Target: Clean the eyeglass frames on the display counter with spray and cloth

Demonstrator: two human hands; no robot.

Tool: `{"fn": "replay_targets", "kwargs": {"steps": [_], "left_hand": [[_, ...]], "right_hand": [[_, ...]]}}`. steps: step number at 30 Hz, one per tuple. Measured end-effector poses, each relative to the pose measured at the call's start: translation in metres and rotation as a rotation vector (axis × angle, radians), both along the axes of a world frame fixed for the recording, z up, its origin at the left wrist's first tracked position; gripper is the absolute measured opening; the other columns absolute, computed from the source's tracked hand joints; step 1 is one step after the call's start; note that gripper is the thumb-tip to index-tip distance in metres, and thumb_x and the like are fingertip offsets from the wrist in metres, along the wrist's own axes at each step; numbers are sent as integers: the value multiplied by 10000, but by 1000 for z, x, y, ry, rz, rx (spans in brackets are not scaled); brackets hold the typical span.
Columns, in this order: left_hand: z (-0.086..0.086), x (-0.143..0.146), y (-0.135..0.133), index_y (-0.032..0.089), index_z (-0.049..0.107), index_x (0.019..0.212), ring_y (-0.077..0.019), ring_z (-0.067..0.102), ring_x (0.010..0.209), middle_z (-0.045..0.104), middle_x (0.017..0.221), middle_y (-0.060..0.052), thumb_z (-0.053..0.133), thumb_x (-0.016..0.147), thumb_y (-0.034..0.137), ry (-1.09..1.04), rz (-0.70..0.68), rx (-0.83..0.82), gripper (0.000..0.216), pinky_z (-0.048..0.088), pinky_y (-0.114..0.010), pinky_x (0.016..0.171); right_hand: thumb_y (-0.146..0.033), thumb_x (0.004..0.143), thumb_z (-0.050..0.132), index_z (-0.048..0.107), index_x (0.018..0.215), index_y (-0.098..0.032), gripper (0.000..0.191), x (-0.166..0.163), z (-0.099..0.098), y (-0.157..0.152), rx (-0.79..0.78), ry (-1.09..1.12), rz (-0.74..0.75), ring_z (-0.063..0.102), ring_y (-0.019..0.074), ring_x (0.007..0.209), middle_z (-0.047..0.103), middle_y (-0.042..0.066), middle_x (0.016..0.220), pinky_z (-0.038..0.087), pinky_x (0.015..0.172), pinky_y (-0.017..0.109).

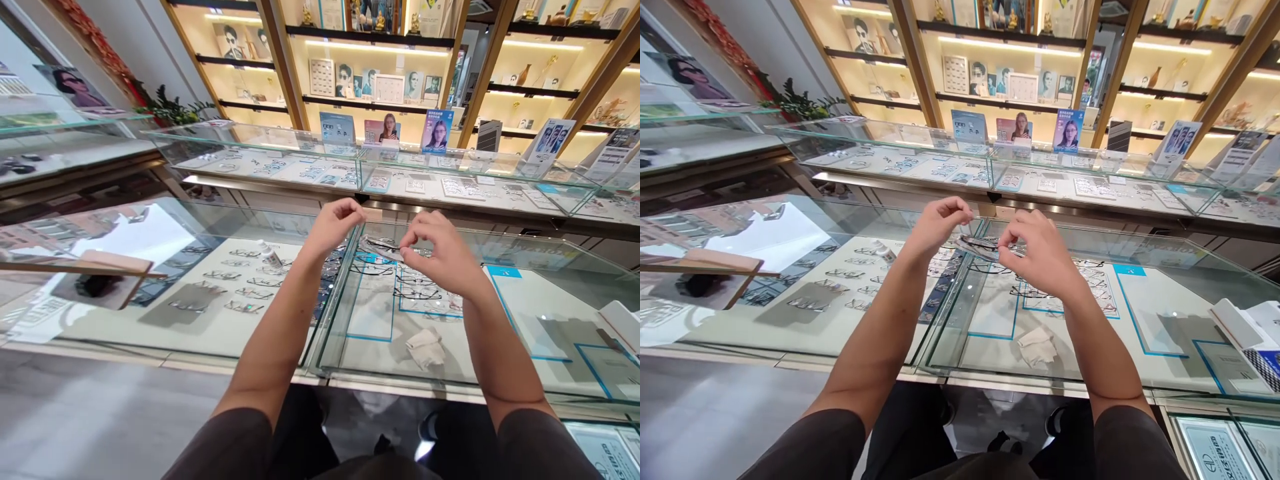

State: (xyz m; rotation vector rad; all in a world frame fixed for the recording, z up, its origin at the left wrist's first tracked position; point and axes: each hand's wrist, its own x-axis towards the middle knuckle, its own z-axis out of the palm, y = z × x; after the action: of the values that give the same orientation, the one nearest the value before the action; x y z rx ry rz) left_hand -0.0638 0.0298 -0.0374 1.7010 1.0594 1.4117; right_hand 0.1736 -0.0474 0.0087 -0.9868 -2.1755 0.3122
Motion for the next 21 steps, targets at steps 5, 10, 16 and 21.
{"fn": "replay_targets", "kwargs": {"steps": [5,10,16,21], "left_hand": [[-43,-15,2,192,595,705,-131,554,686,628,697,6,669,746,298,55,338,57,136,484,-282,719],[-74,-10,2,195,588,715,-146,570,727,651,732,-3,613,776,240,254,406,93,80,482,-292,785],[-87,-9,6,199,617,762,-162,534,711,692,801,-33,613,834,248,494,271,137,88,428,-301,738],[-93,-6,5,191,639,826,-158,521,695,697,836,-41,590,855,277,568,97,186,103,419,-297,732]], "right_hand": [[-196,881,612,698,751,-206,156,-36,-31,21,-252,-359,-19,589,209,918,701,34,906,375,855,352],[-190,872,621,754,805,-199,150,-59,-63,37,-388,-571,-57,679,209,953,783,52,988,396,865,319],[-168,903,586,791,869,-227,216,-66,-89,47,-476,-672,-147,728,222,979,830,44,1012,433,940,321],[-169,929,579,803,924,-216,229,-74,-102,47,-501,-697,-152,741,251,1038,841,74,1058,430,1012,358]]}}
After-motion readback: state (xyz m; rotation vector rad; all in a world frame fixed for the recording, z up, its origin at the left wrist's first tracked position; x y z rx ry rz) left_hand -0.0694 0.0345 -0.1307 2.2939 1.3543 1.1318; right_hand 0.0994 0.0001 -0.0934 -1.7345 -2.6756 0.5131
